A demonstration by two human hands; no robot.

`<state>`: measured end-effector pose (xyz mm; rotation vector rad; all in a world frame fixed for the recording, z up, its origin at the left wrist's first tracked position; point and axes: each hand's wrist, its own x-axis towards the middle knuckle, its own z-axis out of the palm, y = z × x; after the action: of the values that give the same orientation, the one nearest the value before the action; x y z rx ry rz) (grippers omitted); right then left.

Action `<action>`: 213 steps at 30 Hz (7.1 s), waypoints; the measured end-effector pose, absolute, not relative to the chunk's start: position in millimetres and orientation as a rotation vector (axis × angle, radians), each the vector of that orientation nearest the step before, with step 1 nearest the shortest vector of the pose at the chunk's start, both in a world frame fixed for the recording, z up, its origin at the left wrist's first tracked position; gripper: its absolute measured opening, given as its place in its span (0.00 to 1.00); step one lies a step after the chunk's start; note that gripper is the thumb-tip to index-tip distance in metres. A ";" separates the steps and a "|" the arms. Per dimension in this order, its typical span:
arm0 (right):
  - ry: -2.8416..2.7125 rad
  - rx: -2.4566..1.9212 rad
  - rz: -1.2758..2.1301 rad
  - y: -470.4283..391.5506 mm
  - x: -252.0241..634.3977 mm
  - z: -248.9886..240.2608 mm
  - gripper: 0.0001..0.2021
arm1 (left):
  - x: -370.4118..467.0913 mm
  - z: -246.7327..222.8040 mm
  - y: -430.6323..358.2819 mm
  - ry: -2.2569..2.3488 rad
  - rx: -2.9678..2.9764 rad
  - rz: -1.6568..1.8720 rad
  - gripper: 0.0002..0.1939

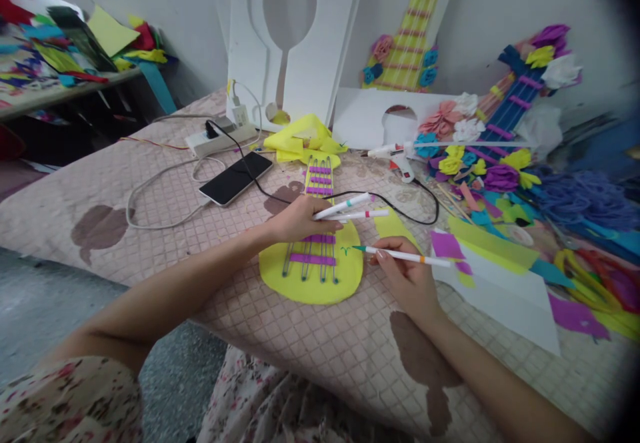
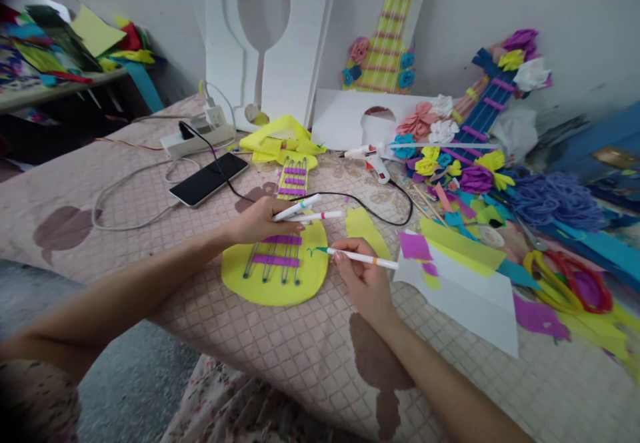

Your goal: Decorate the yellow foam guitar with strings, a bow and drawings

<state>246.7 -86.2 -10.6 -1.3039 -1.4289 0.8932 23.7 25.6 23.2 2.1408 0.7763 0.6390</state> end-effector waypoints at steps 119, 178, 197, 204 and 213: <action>-0.929 -0.912 1.282 -53.4 221.1 18.6 0.07 | 34.5 30.6 5.0 0.791 2.376 0.888 0.13; -1.318 -1.156 1.015 -59.5 239.3 -4.2 0.07 | 31.5 31.9 16.4 0.924 2.052 0.693 0.16; -1.683 -1.249 0.842 -63.8 237.3 -11.1 0.02 | 32.4 23.1 15.8 0.694 2.387 0.546 0.15; -1.756 -1.281 0.811 -63.7 237.8 -11.9 0.01 | 32.1 24.3 14.9 0.711 2.398 0.541 0.14; -1.782 -1.287 0.783 -63.7 237.7 -12.0 0.01 | 32.8 20.9 16.3 0.712 2.417 0.560 0.15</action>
<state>237.7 -63.7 -12.0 -1.2866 -1.7820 0.7826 32.8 16.3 20.9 2.4174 0.7120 0.5600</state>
